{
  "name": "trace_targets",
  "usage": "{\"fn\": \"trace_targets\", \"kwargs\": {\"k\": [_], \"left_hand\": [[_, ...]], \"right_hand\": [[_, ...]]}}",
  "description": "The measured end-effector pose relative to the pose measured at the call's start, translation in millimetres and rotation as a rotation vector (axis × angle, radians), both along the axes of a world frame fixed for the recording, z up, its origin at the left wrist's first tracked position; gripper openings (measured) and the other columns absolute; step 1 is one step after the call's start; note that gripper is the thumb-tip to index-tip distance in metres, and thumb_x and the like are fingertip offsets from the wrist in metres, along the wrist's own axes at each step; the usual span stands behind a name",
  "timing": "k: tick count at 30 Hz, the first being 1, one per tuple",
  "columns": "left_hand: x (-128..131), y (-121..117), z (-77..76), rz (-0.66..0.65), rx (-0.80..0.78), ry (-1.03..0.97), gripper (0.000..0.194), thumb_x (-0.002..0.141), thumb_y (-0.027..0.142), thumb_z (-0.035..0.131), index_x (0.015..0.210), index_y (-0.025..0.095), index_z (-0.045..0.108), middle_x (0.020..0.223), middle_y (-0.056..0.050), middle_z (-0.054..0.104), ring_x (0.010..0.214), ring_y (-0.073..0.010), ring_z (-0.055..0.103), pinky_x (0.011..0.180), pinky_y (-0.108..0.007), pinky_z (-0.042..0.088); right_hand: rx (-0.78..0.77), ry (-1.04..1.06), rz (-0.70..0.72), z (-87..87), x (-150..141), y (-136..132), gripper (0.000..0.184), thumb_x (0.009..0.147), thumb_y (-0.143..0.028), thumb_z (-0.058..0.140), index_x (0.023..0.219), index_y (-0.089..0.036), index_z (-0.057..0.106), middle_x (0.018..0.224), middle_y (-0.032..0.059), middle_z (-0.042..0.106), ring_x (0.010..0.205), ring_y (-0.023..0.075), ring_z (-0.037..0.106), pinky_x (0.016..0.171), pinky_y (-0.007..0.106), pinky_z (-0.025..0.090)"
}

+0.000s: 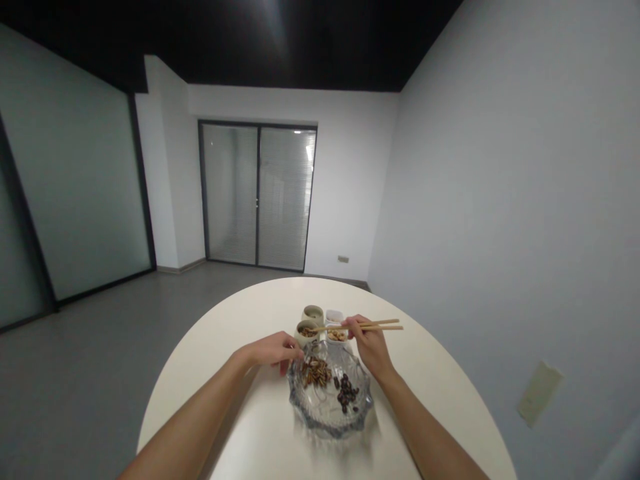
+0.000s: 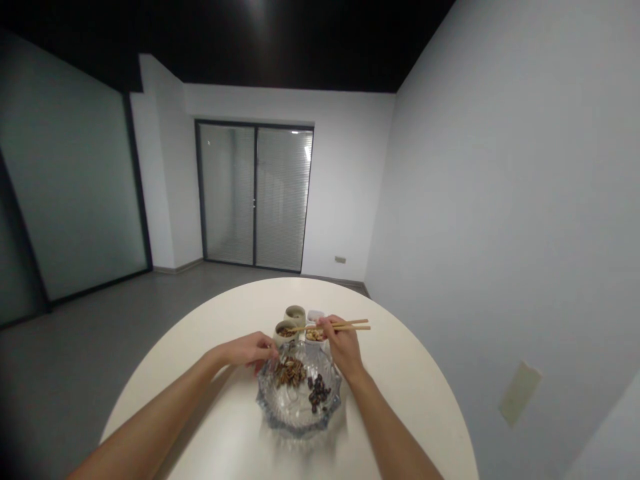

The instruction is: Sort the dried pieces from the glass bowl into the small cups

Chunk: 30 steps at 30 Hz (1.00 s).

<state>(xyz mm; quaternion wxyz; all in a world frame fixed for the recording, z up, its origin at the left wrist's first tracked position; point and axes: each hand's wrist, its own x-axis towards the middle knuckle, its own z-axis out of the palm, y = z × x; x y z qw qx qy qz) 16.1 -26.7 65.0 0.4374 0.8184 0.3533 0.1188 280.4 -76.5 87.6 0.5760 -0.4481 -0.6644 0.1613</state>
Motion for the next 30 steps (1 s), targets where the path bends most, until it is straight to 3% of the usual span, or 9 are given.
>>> {"fn": "trace_targets", "kwargs": {"k": [4,11,21,30], "left_hand": [[1,-5,5.6,0.012,-0.008,0.007,0.04,0.082,0.053,0.054,0.08,0.015,0.066,0.052,0.002,0.056,0.047,-0.0128,0.051,0.045,-0.022,0.031],[2,-6,5.1,0.021,-0.01,-0.003,0.041,0.081,0.053,0.055,0.08,0.014,0.067,0.052,0.001,0.057,0.049,-0.0135,0.053,0.045,-0.022,0.032],[2,-2,-0.5,0.013,0.002,0.0,0.041,0.082,0.052,0.054,0.083,0.014,0.068,0.052,0.002,0.056,0.044,-0.0118,0.048,0.044,-0.023,0.03],[2,-5,3.2,0.006,-0.003,-0.004,0.039,0.082,0.05,0.053,0.082,0.013,0.068,0.053,0.001,0.056,0.046,-0.0119,0.05,0.045,-0.022,0.03]], "right_hand": [[0.008,-0.005,0.028,4.6,16,-9,0.057,0.092,-0.065,0.047,0.07,-0.018,0.072,0.055,0.0024,0.06,0.056,0.0176,0.059,0.057,0.027,0.047],[-0.106,-0.082,0.118,11.5,33,-24,0.063,0.092,-0.066,0.044,0.063,-0.017,0.07,0.049,0.0026,0.058,0.046,0.015,0.055,0.046,0.024,0.043],[-0.15,-0.167,0.204,-0.6,22,-22,0.047,0.095,-0.051,0.049,0.072,-0.017,0.071,0.056,0.0014,0.062,0.053,0.0152,0.059,0.053,0.024,0.044],[-0.061,-0.162,0.131,8.8,20,-26,0.045,0.095,-0.051,0.049,0.074,-0.019,0.071,0.057,0.0014,0.063,0.056,0.0166,0.059,0.058,0.026,0.046]]}}
